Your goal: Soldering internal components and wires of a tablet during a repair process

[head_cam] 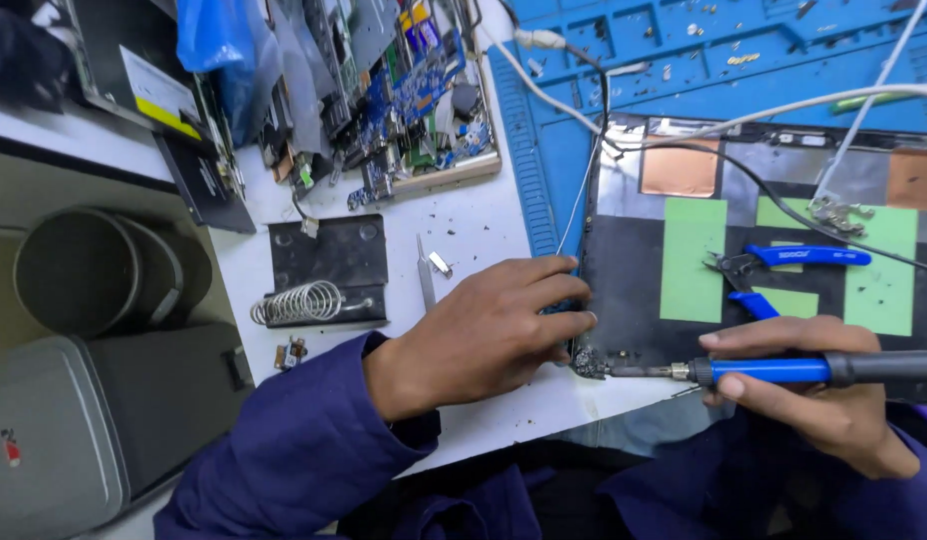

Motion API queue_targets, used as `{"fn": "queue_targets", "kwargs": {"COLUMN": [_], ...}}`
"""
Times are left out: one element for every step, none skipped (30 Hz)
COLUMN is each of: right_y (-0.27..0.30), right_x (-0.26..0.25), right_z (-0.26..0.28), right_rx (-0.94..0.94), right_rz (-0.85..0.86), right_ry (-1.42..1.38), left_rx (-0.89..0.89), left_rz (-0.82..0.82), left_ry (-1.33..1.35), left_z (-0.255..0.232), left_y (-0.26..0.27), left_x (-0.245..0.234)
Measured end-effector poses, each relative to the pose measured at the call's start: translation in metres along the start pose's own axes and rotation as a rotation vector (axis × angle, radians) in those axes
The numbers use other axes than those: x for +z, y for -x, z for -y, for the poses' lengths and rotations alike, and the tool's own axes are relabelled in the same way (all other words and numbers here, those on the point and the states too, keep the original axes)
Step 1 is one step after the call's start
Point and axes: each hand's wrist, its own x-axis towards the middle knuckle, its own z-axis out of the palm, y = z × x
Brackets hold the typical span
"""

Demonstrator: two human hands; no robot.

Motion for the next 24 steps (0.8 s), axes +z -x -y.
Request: {"fn": "queue_targets", "kwargs": {"right_y": [-0.005, -0.010, -0.017, -0.017, -0.019, -0.020, -0.018, -0.017, -0.014, -0.014, -0.014, -0.014, -0.014, -0.014, -0.015, -0.014, -0.014, -0.014, -0.014, -0.015, -0.015, -0.016, -0.017, -0.018], "right_x": [0.002, 0.004, 0.007, 0.006, 0.004, 0.002, 0.002, 0.001, 0.000, 0.002, 0.004, 0.007, 0.007, 0.008, 0.009, 0.008, 0.007, 0.006, 0.006, 0.007, 0.008, 0.008, 0.008, 0.008], "right_z": [0.007, 0.015, 0.022, 0.021, 0.020, 0.019, 0.017, 0.016, 0.014, 0.016, 0.017, 0.019, 0.019, 0.018, 0.018, 0.016, 0.016, 0.015, 0.015, 0.015, 0.015, 0.017, 0.019, 0.021], "right_rx": [0.019, -0.115, -0.254, -0.241, -0.270, -0.299, -0.294, -0.257, -0.221, -0.218, -0.232, -0.246, -0.245, -0.254, -0.262, -0.261, -0.237, -0.214, -0.213, -0.226, -0.239, -0.238, -0.261, -0.284], "right_rz": [0.018, 0.089, 0.151, 0.161, 0.212, 0.264, 0.273, 0.255, 0.233, 0.238, 0.192, 0.146, 0.149, 0.150, 0.150, 0.152, 0.178, 0.204, 0.207, 0.209, 0.210, 0.212, 0.213, 0.214], "right_ry": [-0.001, -0.045, -0.093, -0.096, -0.071, -0.045, -0.046, 0.006, 0.060, 0.059, 0.059, 0.058, 0.059, 0.053, 0.047, 0.047, 0.066, 0.084, 0.085, 0.092, 0.100, 0.100, 0.118, 0.135], "left_rx": [-0.018, -0.012, 0.002, -0.009, -0.007, -0.005, -0.014, -0.004, 0.010, 0.005, 0.008, 0.010, 0.008, 0.014, 0.020, 0.019, 0.021, 0.023, 0.021, 0.022, 0.023, 0.022, 0.015, 0.007], "left_rz": [0.000, 0.014, 0.029, 0.030, 0.032, 0.035, 0.032, 0.014, -0.003, -0.005, -0.018, -0.030, -0.032, -0.042, -0.051, -0.052, -0.054, -0.056, -0.058, -0.060, -0.062, -0.063, -0.055, -0.047], "left_ry": [0.018, 0.012, 0.001, 0.014, 0.005, -0.004, 0.001, 0.020, 0.036, 0.039, 0.048, 0.057, 0.058, 0.059, 0.061, 0.062, 0.051, 0.040, 0.041, 0.046, 0.050, 0.051, 0.047, 0.042], "left_z": [0.001, 0.003, 0.006, 0.006, 0.007, 0.007, 0.008, 0.009, 0.010, 0.011, 0.012, 0.013, 0.013, 0.014, 0.015, 0.015, 0.015, 0.015, 0.015, 0.016, 0.016, 0.016, 0.016, 0.016], "left_y": [0.001, 0.001, 0.001, 0.002, 0.002, 0.002, 0.002, 0.002, 0.002, 0.002, 0.002, 0.002, 0.002, 0.002, 0.002, 0.002, 0.002, 0.002, 0.002, 0.002, 0.002, 0.002, 0.003, 0.003], "left_x": [0.001, 0.003, 0.002, 0.003, 0.004, 0.004, 0.005, 0.005, 0.006, 0.007, 0.008, 0.009, 0.009, 0.010, 0.010, 0.011, 0.011, 0.011, 0.012, 0.013, 0.013, 0.014, 0.014, 0.015]}}
